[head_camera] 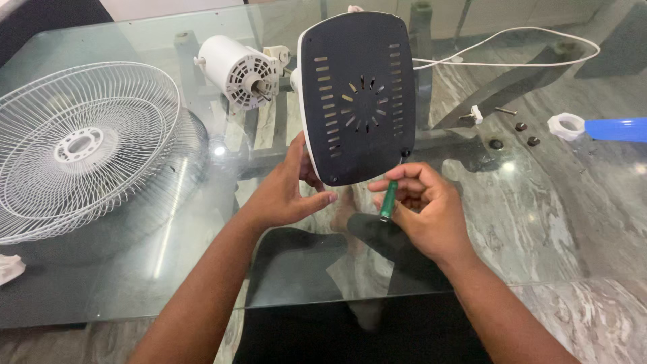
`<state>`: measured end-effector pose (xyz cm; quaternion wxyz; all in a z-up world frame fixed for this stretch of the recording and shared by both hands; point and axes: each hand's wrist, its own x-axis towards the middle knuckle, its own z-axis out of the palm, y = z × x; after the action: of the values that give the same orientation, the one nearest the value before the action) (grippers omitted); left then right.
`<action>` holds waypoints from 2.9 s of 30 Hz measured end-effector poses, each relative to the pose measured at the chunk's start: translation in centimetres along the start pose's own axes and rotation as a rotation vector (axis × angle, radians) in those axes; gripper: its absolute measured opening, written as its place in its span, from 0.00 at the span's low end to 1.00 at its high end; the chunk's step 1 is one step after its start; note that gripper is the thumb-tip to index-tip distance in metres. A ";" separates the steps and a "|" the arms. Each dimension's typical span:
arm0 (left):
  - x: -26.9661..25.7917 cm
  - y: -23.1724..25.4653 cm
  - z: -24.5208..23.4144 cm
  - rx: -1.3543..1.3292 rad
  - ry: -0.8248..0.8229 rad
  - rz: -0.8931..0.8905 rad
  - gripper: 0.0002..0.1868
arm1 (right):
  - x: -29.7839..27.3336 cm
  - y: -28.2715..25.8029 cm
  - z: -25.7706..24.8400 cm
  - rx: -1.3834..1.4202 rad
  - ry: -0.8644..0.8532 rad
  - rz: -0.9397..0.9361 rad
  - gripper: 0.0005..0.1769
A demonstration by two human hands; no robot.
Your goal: The person uses a screwdriver to tighten screws on the back cover of a fan motor housing. They work on multiple screws around the perimeter of the cover while holding it steady with the other hand.
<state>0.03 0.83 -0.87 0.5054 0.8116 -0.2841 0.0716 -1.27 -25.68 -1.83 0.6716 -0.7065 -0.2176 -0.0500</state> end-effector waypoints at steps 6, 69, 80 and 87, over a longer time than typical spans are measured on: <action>0.3 -1.1 1.1 0.043 0.098 0.002 0.65 | -1.2 -1.1 1.0 -0.151 0.013 -0.108 0.11; 4.3 0.7 0.8 0.152 0.655 0.196 0.28 | 5.7 -4.4 6.5 -0.284 0.175 -0.726 0.05; 4.3 1.2 0.7 0.363 0.678 0.195 0.31 | 6.9 -5.3 4.2 -0.383 0.064 -0.440 0.16; 4.4 1.6 0.6 0.362 0.640 0.182 0.31 | 7.2 -7.6 4.1 -0.103 -0.019 -0.018 0.14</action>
<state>2.73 -1.90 1.89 0.4087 0.7958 -0.1653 0.4152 1.49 -19.91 7.45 0.6317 -0.7386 -0.2277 -0.0605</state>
